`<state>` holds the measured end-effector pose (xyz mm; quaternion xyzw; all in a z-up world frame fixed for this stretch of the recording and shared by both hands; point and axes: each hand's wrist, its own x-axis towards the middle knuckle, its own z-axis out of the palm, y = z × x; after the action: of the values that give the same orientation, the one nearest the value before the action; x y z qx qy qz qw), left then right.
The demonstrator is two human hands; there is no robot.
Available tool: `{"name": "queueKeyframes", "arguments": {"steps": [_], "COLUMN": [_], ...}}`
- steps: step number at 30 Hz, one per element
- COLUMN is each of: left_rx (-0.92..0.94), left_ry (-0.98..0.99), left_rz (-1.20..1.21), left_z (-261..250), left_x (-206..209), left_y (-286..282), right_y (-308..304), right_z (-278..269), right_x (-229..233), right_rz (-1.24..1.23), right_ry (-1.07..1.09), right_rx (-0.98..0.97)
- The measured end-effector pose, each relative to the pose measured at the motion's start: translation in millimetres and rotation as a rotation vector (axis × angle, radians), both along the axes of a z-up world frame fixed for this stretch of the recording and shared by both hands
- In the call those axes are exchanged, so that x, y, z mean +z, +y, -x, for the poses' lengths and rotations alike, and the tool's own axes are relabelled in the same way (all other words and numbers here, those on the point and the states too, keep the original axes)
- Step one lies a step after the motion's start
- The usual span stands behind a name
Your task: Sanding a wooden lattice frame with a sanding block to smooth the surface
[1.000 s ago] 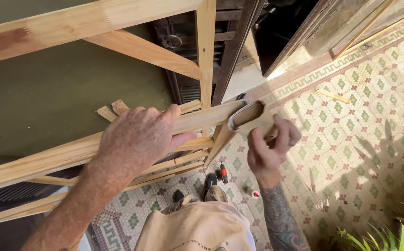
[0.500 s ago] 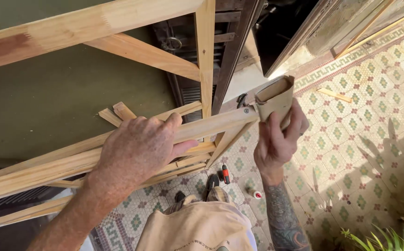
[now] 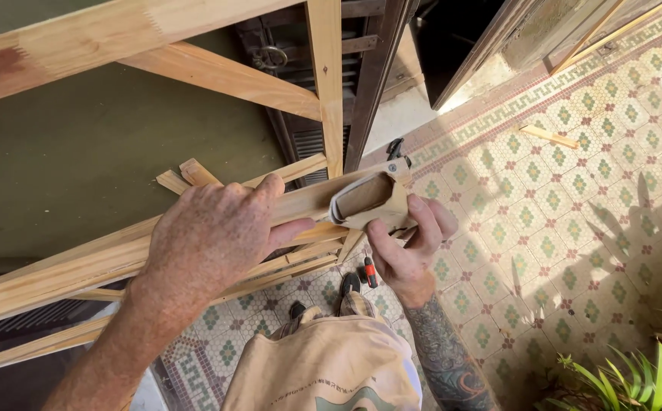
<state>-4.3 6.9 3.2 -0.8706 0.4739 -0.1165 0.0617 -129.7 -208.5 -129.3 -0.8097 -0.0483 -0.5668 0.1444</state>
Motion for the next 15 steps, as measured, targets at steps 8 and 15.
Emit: {"name": "queueKeyframes", "arguments": {"steps": [8,15], "left_rx": [-0.008,-0.027], "left_ry": [0.022,-0.068], "left_rz": [-0.029,-0.027], "left_z": [-2.4,-12.3], "left_x": [-4.9,-0.4], "left_y": [3.9,-1.7], "right_y": [-24.0,-30.6], "right_z": [17.0,-6.1], "right_x": [-29.0,-3.0], "right_rz": [0.014,0.16], "right_ry": [0.157,0.134], "right_rx": [0.034,0.134]}}
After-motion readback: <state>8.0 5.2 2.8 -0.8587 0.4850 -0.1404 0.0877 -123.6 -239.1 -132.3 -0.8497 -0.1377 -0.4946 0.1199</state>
